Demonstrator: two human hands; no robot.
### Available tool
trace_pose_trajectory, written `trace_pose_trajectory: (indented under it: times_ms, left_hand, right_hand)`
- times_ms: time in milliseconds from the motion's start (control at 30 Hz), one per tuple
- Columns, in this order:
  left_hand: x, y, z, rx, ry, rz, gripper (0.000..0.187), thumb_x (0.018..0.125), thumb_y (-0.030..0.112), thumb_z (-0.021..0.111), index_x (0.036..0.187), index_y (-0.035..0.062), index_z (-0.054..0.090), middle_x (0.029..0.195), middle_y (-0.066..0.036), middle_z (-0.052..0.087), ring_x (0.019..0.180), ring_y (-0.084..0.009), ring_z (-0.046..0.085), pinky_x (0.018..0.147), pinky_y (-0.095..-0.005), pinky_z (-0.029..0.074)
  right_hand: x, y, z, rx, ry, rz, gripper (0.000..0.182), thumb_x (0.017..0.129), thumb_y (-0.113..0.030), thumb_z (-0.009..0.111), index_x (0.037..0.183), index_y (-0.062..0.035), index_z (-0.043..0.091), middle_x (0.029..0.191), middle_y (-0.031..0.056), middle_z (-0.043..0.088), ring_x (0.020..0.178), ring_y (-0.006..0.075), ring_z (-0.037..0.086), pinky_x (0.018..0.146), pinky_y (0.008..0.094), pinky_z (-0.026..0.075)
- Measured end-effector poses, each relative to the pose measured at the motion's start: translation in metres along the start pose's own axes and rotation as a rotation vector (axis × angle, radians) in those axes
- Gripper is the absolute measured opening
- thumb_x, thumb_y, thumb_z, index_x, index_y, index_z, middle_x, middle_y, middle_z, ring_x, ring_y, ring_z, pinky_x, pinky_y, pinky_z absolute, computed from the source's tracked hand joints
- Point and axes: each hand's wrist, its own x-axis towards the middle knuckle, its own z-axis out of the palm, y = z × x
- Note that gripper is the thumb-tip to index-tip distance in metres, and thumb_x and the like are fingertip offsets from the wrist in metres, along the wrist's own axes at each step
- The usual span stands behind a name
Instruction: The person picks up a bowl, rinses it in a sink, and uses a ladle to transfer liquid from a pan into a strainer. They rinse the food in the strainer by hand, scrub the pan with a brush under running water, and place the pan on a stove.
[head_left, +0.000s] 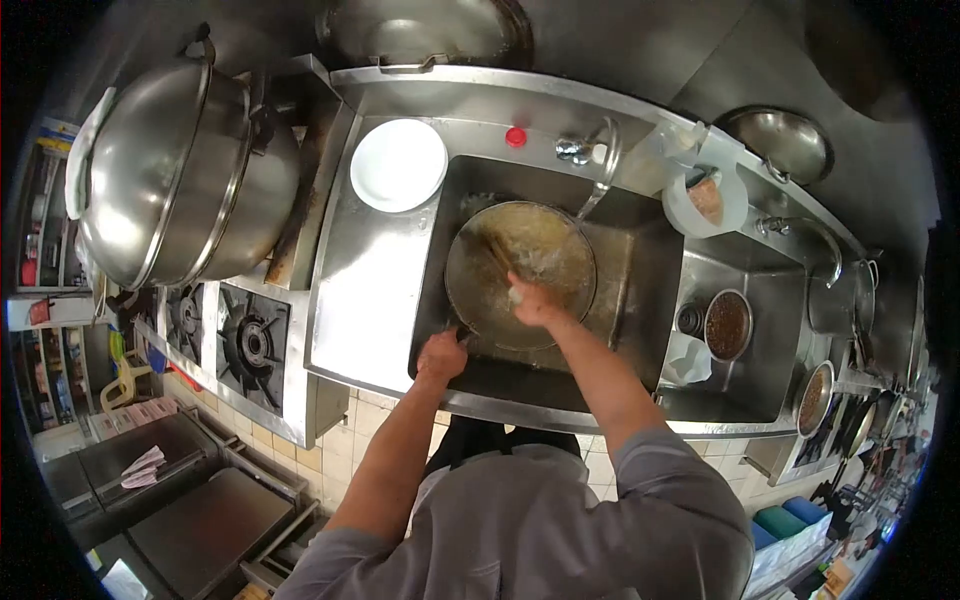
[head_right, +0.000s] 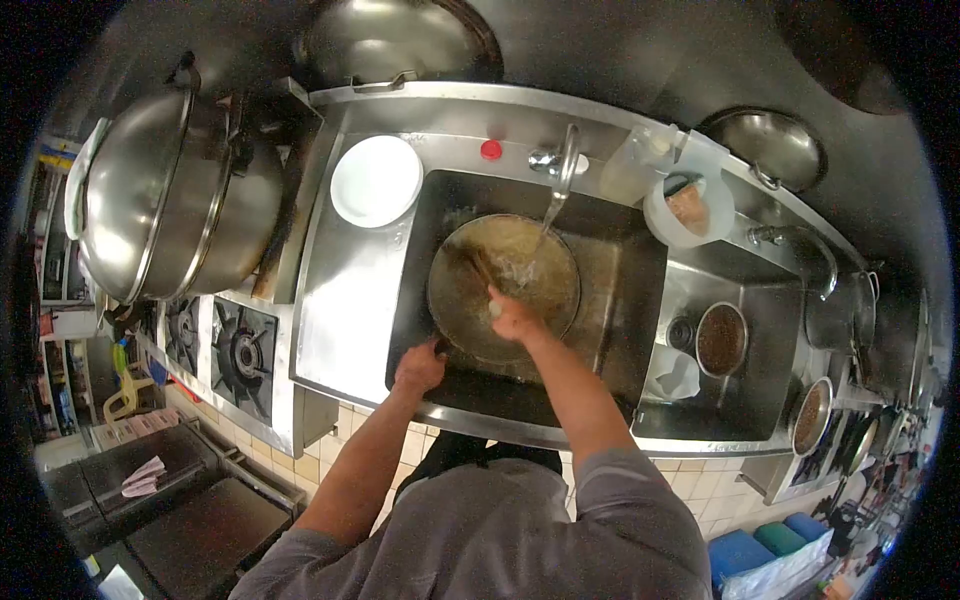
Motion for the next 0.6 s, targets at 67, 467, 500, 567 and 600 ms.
trace_pose_trajectory:
  times_ms: [67,467,500,567,600]
  left_hand:
    - [-0.004,0.0,-0.003,0.054,-0.017,-0.012,0.05,0.095,0.031,0.057,0.14,0.0078,0.052,0.125,-0.025,0.063,0.119,-0.0411,0.059,0.104,-0.0488,0.048]
    - [0.007,-0.014,0.016,0.059,0.064,0.057,0.045,0.093,0.029,0.06,0.129,0.0019,0.059,0.117,-0.025,0.067,0.112,-0.0405,0.063,0.098,-0.0488,0.051]
    - [0.007,-0.011,0.014,0.072,0.058,0.06,0.045,0.093,0.029,0.06,0.129,0.0019,0.059,0.117,-0.025,0.067,0.112,-0.0405,0.063,0.098,-0.0488,0.051]
    - [0.004,-0.004,0.009,0.133,-0.011,-0.03,0.045,0.093,0.03,0.06,0.13,0.0036,0.059,0.118,-0.025,0.066,0.114,-0.0401,0.062,0.098,-0.0486,0.05]
    - [0.006,-0.002,0.008,0.128,-0.009,-0.021,0.045,0.093,0.03,0.06,0.13,0.0036,0.059,0.118,-0.025,0.066,0.114,-0.0401,0.062,0.098,-0.0486,0.05]
  right_hand:
    - [-0.02,0.013,0.003,-0.076,-0.112,-0.028,0.08,0.088,-0.01,0.058,0.158,-0.0313,0.025,0.143,0.0205,0.053,0.127,0.0369,0.054,0.106,0.0436,0.044]
    - [-0.007,0.005,-0.063,-0.294,0.198,0.186,0.078,0.088,-0.028,0.057,0.156,-0.0442,0.022,0.13,0.0162,0.063,0.115,0.0371,0.062,0.096,0.0451,0.05]
    - [-0.001,0.004,-0.055,-0.28,0.197,0.192,0.078,0.088,-0.028,0.057,0.156,-0.0442,0.022,0.13,0.0162,0.063,0.115,0.0371,0.062,0.096,0.0451,0.05]
    - [0.002,0.012,-0.039,-0.284,0.217,0.164,0.076,0.089,-0.028,0.055,0.155,-0.0463,0.022,0.128,0.0161,0.064,0.115,0.0374,0.062,0.095,0.0464,0.05]
    - [-0.008,0.022,-0.048,-0.263,0.211,0.244,0.074,0.09,-0.029,0.055,0.155,-0.045,0.023,0.128,0.0156,0.065,0.116,0.037,0.062,0.095,0.0464,0.05]
